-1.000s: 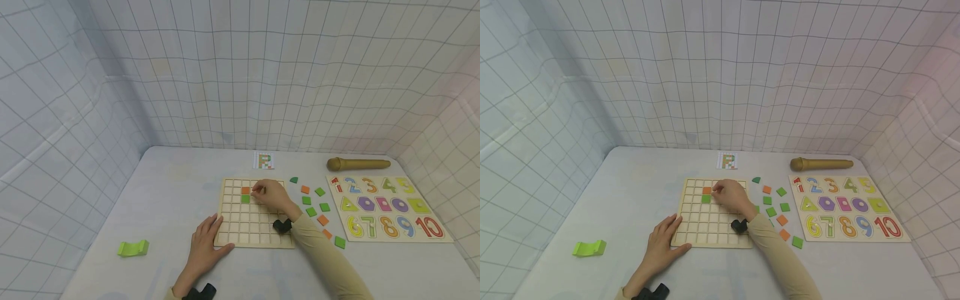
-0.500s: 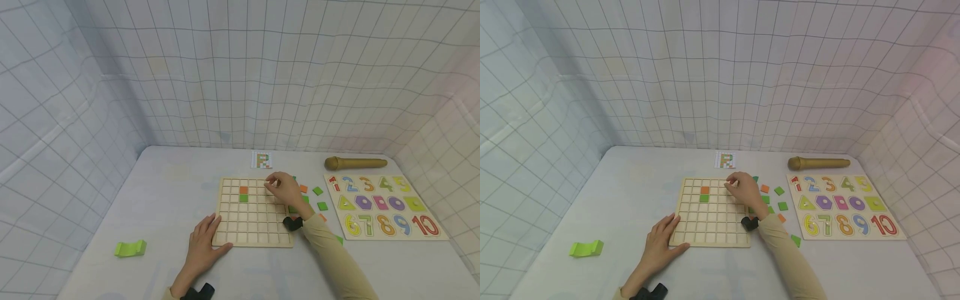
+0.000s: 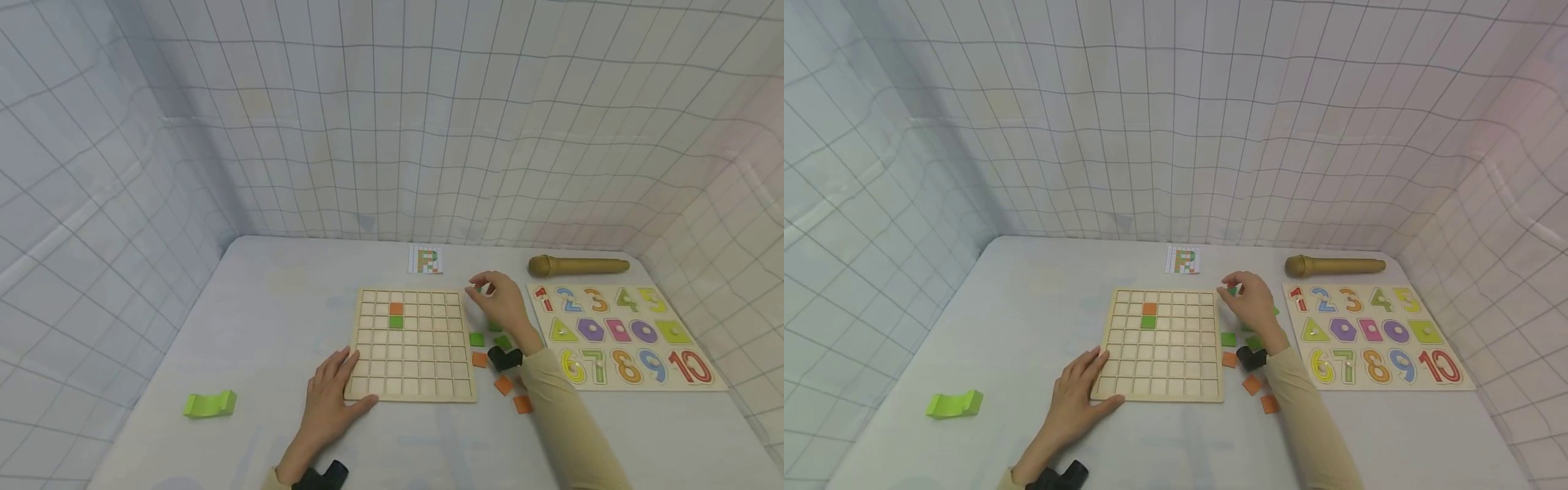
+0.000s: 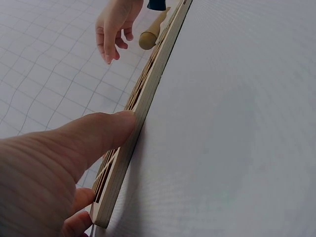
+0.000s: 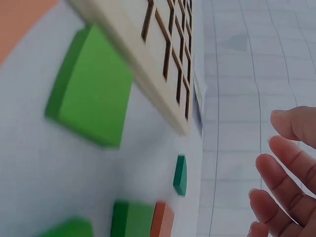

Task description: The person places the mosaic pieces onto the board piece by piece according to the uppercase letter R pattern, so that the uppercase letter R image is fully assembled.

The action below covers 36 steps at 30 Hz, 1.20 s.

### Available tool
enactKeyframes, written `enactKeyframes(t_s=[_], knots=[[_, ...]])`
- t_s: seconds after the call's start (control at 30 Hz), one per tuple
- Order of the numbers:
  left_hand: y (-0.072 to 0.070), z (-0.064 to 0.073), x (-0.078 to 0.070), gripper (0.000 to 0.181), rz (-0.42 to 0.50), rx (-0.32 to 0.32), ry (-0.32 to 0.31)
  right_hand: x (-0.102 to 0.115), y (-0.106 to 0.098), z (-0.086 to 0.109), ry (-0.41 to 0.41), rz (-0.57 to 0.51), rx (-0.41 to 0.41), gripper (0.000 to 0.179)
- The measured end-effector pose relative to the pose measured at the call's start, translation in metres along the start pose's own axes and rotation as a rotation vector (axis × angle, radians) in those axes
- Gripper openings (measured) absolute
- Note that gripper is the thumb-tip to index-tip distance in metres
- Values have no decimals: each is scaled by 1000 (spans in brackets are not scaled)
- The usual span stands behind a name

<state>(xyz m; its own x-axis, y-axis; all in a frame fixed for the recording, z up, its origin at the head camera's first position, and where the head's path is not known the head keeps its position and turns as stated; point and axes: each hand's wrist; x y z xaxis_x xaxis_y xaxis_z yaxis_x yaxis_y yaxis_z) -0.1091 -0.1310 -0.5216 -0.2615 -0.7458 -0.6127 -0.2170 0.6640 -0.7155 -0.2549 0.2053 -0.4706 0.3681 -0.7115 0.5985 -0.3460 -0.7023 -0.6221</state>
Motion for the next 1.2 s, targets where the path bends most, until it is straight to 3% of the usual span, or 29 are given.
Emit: enactKeyframes(t_s=[0.2, 0.6, 1.2], knots=[[-1, -1, 0, 80, 0, -3, 4, -12, -14, 4, 43, 33, 19, 22], [0, 0, 1, 80, -3, -12, 13, -30, -26, 9, 139, 118, 182, 25], [-1, 0, 0, 78, -1, -25, 41, -30, -32, 6, 259, 161, 338, 23]])
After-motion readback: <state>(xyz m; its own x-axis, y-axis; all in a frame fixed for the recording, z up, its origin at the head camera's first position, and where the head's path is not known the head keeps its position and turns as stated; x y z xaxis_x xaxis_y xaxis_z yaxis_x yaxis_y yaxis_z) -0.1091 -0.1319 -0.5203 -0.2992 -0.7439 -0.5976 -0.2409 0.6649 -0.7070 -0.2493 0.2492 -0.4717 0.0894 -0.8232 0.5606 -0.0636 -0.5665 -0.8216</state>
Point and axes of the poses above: each hand's wrist, its own z-axis away from the middle knuckle, its own y-axis out of the palm, x = y × z, and after that the axes turned 9 degrees about -x, right-handed
